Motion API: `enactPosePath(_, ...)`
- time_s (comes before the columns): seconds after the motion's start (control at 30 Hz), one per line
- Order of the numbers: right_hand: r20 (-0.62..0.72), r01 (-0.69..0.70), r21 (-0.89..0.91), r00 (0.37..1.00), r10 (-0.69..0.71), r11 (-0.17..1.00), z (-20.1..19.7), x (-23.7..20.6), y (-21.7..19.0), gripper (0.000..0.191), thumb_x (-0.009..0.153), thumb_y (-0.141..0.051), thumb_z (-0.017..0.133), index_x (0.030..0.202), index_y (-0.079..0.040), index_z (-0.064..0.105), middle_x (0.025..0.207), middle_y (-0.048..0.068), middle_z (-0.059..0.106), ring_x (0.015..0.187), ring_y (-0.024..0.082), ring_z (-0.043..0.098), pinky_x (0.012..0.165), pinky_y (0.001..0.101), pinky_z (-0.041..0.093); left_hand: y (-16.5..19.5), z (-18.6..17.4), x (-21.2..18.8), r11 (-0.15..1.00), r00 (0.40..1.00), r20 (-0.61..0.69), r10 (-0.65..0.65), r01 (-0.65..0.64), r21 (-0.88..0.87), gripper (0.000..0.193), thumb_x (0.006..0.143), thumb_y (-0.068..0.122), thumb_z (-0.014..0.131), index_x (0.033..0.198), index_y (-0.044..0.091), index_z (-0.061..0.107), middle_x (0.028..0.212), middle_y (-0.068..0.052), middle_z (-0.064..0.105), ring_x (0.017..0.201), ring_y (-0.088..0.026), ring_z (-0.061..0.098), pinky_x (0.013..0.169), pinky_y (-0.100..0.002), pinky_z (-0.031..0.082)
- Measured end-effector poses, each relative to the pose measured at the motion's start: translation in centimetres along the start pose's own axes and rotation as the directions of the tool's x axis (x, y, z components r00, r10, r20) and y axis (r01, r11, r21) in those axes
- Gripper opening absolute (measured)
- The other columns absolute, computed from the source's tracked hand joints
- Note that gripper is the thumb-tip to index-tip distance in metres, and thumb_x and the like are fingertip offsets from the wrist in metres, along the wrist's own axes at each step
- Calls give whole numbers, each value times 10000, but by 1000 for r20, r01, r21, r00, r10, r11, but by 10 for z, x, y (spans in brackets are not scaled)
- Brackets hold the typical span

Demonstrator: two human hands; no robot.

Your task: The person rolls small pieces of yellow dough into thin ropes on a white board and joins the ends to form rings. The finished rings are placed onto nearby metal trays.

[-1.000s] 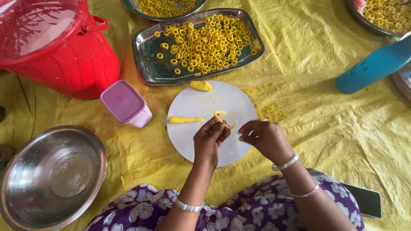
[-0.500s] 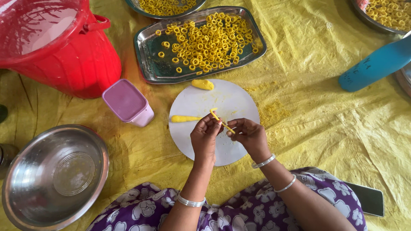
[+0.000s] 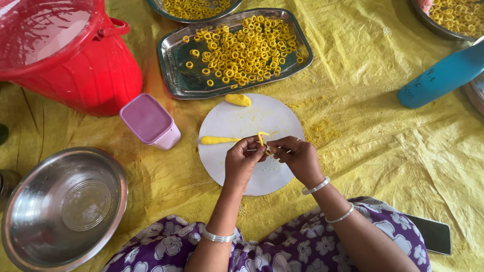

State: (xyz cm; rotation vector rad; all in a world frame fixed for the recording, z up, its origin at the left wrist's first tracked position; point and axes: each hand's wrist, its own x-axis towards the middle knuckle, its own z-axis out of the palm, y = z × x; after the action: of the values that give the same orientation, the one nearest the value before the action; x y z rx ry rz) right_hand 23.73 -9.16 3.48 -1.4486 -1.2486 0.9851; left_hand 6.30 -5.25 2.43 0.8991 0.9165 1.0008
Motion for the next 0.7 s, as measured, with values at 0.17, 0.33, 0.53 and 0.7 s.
enactPosePath(0.17, -31, 167, -337, 982, -189, 927, 2, -6, -23, 219, 857, -79, 823, 1071, -123, 805, 954, 41, 791, 797, 133, 762, 702, 251, 610, -4, -2, 2, 997, 1000, 4, -20, 19, 79, 257, 957, 114, 693, 1168, -31, 705, 893, -59, 740, 749, -119, 718, 722, -272, 625)
enactPosePath(0.33, -26, 188, -427, 975, -220, 885, 4, -12, -50, 330, 839, -85, 786, 1162, -138, 743, 930, 19, 786, 814, 139, 779, 713, 279, 633, -9, -5, 3, 994, 999, 16, -50, 48, 95, 221, 950, 81, 710, 1121, -59, 714, 884, -90, 741, 756, -141, 731, 712, -274, 626)
enactPosePath(0.53, 53, 375, -509, 912, -406, 775, 4, -15, -63, 337, 858, -44, 751, 1180, -142, 722, 932, 9, 784, 846, 167, 772, 732, 306, 615, -7, -8, 3, 989, 998, 33, -45, 40, 141, 202, 924, 63, 717, 1082, -59, 746, 875, -115, 777, 731, -139, 736, 694, -266, 627)
enactPosePath(0.7, 111, 459, -558, 867, -486, 691, 4, -16, -61, 316, 863, -79, 758, 1169, -139, 707, 908, -7, 775, 838, 180, 758, 718, 325, 599, -1, -8, -1, 981, 997, 23, -76, 71, 181, 191, 914, 40, 725, 1067, -67, 764, 864, -131, 786, 698, -130, 729, 637, -247, 609)
